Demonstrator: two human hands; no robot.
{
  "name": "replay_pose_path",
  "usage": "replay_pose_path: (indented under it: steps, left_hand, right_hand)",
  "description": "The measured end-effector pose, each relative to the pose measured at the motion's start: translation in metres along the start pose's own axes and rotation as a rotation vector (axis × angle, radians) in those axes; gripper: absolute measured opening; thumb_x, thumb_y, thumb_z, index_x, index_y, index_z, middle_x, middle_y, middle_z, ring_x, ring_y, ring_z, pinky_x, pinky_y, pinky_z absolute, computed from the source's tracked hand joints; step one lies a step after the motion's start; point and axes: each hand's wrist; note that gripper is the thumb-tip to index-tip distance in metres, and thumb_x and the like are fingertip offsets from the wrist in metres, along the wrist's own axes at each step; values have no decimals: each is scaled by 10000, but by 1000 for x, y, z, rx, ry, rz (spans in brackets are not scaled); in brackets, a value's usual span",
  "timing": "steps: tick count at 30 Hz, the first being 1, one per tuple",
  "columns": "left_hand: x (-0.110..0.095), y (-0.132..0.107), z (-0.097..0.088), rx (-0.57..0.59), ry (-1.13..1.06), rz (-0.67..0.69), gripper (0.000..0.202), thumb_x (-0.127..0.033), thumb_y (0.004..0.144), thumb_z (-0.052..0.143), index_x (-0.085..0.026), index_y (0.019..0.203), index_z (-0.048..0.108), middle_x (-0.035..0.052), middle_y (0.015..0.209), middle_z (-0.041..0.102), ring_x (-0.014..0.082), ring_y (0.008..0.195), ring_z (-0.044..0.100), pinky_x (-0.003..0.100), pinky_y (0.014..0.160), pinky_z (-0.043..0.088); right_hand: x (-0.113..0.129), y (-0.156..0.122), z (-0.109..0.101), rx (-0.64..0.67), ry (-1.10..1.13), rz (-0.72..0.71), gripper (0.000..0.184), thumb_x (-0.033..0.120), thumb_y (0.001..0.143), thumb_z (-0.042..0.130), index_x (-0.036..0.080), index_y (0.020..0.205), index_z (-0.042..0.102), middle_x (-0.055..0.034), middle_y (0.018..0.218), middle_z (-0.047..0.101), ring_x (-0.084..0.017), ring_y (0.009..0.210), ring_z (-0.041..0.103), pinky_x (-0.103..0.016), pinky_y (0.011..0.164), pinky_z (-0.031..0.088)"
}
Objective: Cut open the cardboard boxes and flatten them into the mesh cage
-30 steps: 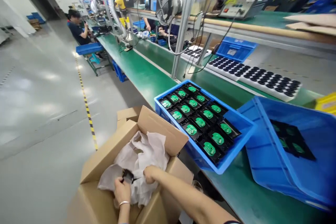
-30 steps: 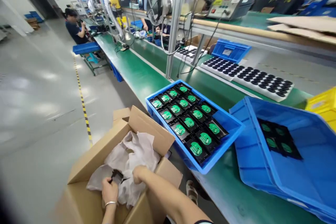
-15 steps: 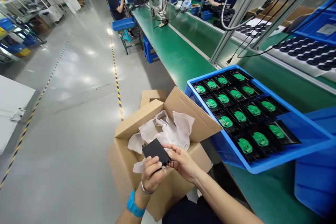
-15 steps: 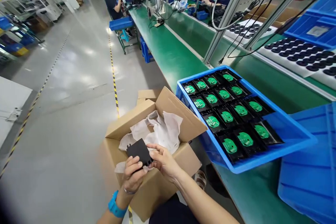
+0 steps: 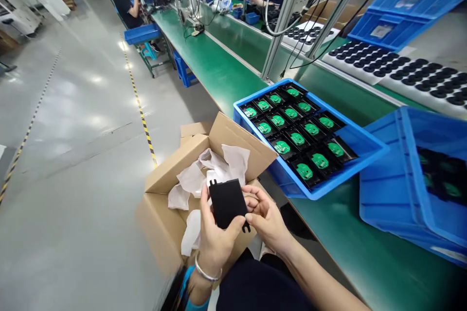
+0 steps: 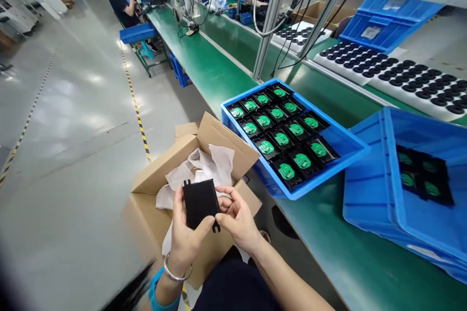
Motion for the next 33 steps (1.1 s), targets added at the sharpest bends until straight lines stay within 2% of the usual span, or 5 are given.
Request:
replay_pose_path:
  steps: [5,8,13,22,33]
  left_hand:
    - [-12,-5,33,-61,27,59,649,-506,929,429,-185,1474,281,128,1404,479,263,1323,434,373,1065,435]
    - [-23,-15,53,80,-151,-53,622,-539,956,283,-226,1493,263,111,1236,616,219,880,685,318,712,593]
    - [-45,-42,104,327,-290,-137,624,-582,938,259,-295,1492,249,106,1307,567,76,366,461,276,281,386]
    - [-58,-108,189,514,-211,99,539,-474,975,277,-227,1448,352,84,1472,410,253,1318,438,375,1061,442]
    - [-80,-123,230,665,-336,-18,550,-515,944,385,-216,1404,425,113,1402,489,256,1231,518,371,1018,458]
  right_hand:
    - [12,-35,-13,-50,3,-100,590,325,702,774,248,1187,447,-19,835,621,-147,705,567,-288,637,462]
    - [26,-64,-27,-130,47,-148,620,326,684,781,255,1191,431,-23,833,630,-140,628,553,-279,560,459]
    - [48,-123,-56,-271,123,-236,620,342,673,779,254,1172,422,-23,822,634,-163,652,594,-270,524,468]
    - [57,-216,-90,-579,-115,-433,691,315,782,712,254,1342,311,-117,1307,523,-227,1154,553,-383,969,479]
    - [74,-236,-108,-874,-9,-488,389,541,899,493,209,1101,481,-70,1043,646,-202,936,618,-313,762,534]
Point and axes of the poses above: each hand's wrist, its own y-axis towards the middle knuckle, its own z-axis out of the palm, x = y × z
